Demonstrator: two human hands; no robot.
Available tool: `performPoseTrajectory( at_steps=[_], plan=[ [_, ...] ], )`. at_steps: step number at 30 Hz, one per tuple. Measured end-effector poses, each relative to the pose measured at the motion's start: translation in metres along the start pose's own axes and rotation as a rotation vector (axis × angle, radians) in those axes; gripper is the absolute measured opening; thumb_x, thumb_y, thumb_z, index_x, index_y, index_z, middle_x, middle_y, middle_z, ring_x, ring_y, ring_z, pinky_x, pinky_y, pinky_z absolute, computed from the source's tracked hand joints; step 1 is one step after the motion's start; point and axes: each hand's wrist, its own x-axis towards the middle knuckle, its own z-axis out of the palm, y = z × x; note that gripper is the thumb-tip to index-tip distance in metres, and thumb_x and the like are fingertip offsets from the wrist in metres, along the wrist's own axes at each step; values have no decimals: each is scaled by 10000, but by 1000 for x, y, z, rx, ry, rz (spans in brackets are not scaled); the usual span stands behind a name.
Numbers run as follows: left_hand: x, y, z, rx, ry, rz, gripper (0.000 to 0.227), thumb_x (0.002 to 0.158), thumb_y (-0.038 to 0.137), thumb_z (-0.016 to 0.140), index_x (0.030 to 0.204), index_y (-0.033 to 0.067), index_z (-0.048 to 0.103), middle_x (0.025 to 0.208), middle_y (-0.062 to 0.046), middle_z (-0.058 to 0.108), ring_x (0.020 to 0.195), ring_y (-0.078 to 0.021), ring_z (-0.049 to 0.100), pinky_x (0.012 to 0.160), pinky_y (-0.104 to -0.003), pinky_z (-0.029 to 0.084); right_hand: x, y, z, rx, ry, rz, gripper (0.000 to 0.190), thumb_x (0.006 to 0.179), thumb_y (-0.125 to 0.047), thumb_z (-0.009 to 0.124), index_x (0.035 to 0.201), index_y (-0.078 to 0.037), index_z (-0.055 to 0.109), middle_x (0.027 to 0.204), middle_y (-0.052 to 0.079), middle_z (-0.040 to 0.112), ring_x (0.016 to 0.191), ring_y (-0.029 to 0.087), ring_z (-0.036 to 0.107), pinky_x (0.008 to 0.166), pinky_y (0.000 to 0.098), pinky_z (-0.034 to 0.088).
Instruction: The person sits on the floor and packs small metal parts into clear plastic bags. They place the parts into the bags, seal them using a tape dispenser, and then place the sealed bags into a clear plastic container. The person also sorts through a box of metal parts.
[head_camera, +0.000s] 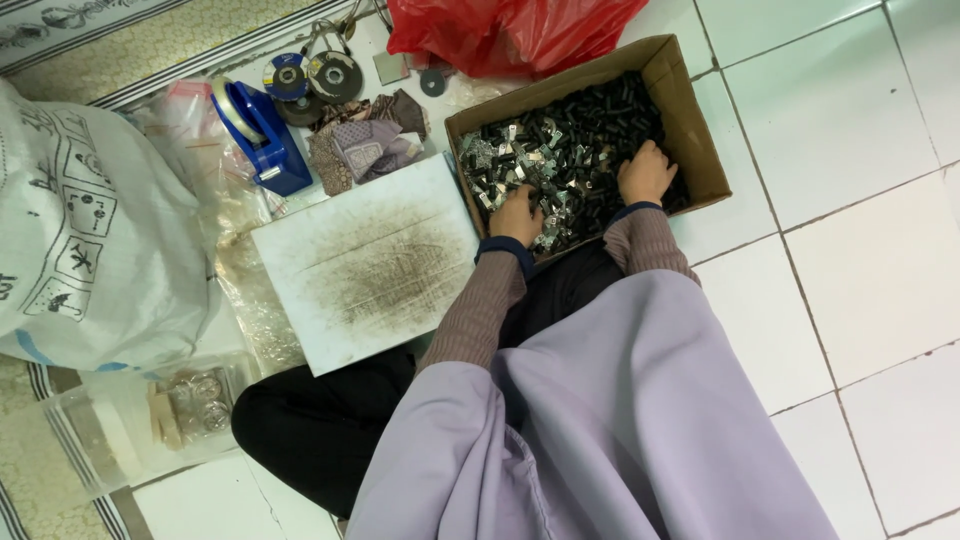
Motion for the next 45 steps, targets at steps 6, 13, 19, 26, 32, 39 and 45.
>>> performPoseTrajectory(
  at_steps=[6, 13, 19, 26, 32, 39, 45],
  plan=[
    [6, -8, 8, -40, 87, 82, 389, 994, 211, 543, 1356, 69, 534, 1198, -164, 635, 1052, -308, 708, 846, -439, 622, -36, -25, -76, 438, 89, 94, 230, 979, -196, 623, 1170, -69, 610, 1106, 154, 681, 1119, 358, 630, 1019, 621, 400],
    [21, -32, 32, -275, 265, 25, 314, 1008, 188, 549, 1304, 83, 540, 1148, -140, 611, 1020, -291, 702, 835, -413, 626, -34, 4, -53, 1079, 396, 99, 142, 960, -110, 631, 1083, -51, 670, 995, 159, 682, 996, 288, 657, 905, 485, 532],
    [34, -53, 69, 341, -66, 190, 414, 796, 249, 796, 1178, 148, 674, 1106, -122, 643, 1064, -327, 675, 901, -508, 533, -21, 25, -20, 1257, 250, 434, 374, 961, -185, 621, 1321, -135, 532, 1035, 89, 690, 890, 160, 701, 728, 328, 622],
    [-9, -23, 44, 620, 50, 103, 533, 857, 68, 755, 1307, 207, 504, 1285, -168, 503, 1231, -338, 522, 862, -410, 544, -21, 22, -12, 890, -29, 228, 336, 895, -195, 718, 1213, -97, 665, 1020, 147, 726, 960, 282, 725, 732, 416, 622],
    [47, -71, 93, 424, -50, 117, 592, 853, -25, 722, 1374, 149, 500, 1330, -266, 483, 1271, -426, 512, 877, -516, 579, -39, 1, -52, 554, -45, 76, 349, 888, -147, 746, 1223, -65, 695, 1139, 207, 646, 1110, 385, 636, 879, 498, 588],
    [35, -39, 20, 254, -55, 197, 417, 915, 241, 692, 1323, 193, 622, 1218, -133, 650, 1166, -336, 647, 991, -548, 495, -60, -38, -83, 602, -299, -368, 345, 993, -195, 690, 1283, -8, 677, 1124, 249, 697, 1048, 417, 681, 843, 506, 590],
    [46, -36, -40, 315, 167, 190, 281, 966, 229, 667, 1234, 147, 650, 1131, -113, 679, 1062, -300, 691, 861, -452, 572, -115, -117, -153, 271, -498, -574, 1012, 754, -475, 864, 1553, -67, 394, 1458, 374, 440, 1305, 612, 458, 971, 710, 500]
  ],
)
